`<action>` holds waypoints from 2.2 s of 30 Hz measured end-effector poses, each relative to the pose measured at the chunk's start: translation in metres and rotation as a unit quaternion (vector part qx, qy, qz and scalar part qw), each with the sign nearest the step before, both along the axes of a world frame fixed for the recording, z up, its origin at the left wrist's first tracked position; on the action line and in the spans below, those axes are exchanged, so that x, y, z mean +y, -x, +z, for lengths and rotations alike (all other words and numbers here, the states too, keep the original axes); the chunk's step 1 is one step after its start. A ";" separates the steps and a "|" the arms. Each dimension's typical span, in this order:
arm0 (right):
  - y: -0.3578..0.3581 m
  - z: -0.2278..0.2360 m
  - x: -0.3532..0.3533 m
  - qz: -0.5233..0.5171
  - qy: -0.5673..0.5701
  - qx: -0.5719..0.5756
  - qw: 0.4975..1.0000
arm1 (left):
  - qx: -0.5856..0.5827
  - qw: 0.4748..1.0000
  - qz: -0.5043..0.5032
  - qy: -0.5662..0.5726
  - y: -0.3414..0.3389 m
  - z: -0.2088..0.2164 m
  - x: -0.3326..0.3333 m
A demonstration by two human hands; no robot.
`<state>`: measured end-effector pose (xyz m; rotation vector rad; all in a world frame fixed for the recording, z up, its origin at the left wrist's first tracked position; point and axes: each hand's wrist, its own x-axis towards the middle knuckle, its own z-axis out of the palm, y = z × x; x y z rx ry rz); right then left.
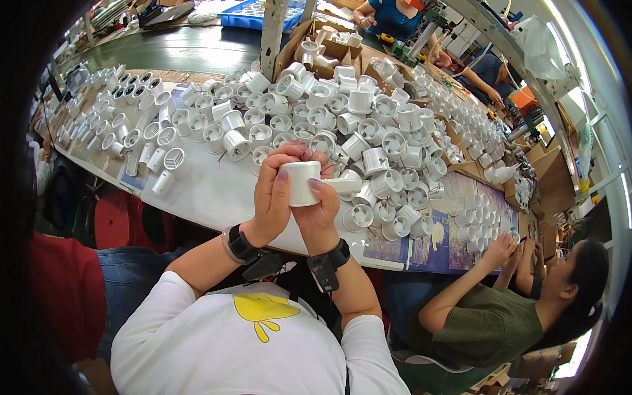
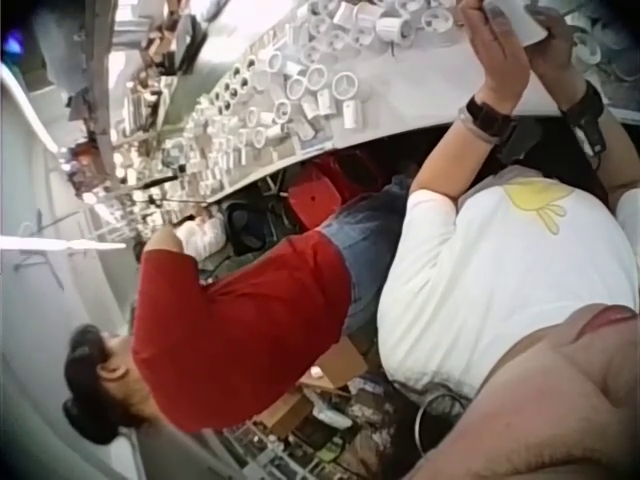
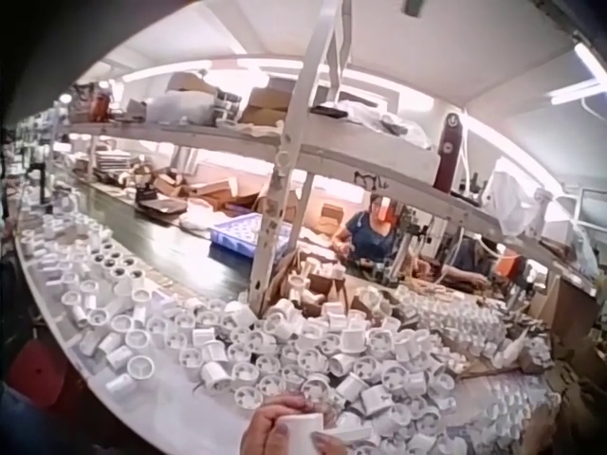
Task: The person assembles a fan by picking up a white plastic housing and a motor component, threading the wires through the housing, and pressing the motor into place. They then snap a grille onto the housing before setting the completed fan on the table.
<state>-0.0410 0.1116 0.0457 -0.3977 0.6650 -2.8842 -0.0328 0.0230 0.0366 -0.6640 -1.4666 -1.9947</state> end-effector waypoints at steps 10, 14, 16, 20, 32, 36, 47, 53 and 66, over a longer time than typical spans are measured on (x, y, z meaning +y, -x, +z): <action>-0.007 -0.002 -0.004 -0.261 -0.360 0.238 0.864 | -0.080 0.993 0.012 -0.088 -0.006 0.003 -0.005; -0.007 0.004 -0.011 -0.250 -0.391 0.240 0.853 | -0.076 0.995 -0.010 -0.071 0.004 -0.001 -0.017; -0.004 0.005 -0.011 -0.247 -0.403 0.235 0.850 | -0.103 0.991 -0.039 -0.073 0.003 -0.001 -0.020; 0.005 0.010 -0.002 -0.267 -0.411 0.282 0.825 | -0.233 0.946 -0.148 -0.167 0.005 0.010 -0.013; 0.021 0.009 0.049 -0.007 -0.451 0.173 0.875 | -0.302 0.832 -0.413 -0.214 0.009 0.006 -0.044; 0.026 0.007 0.053 0.086 -0.338 0.169 0.922 | -0.297 0.849 -0.401 -0.174 0.005 0.007 -0.038; 0.020 0.036 0.035 0.030 -0.583 0.332 0.741 | -0.227 0.908 -0.347 -0.063 0.001 -0.004 -0.064; 0.018 0.032 -0.009 0.032 -0.619 0.397 0.677 | -0.284 0.889 -0.346 -0.099 -0.027 -0.022 -0.104; 0.089 0.016 -0.120 0.033 -0.662 0.430 0.613 | -0.453 0.885 -0.107 -0.020 -0.083 -0.056 -0.199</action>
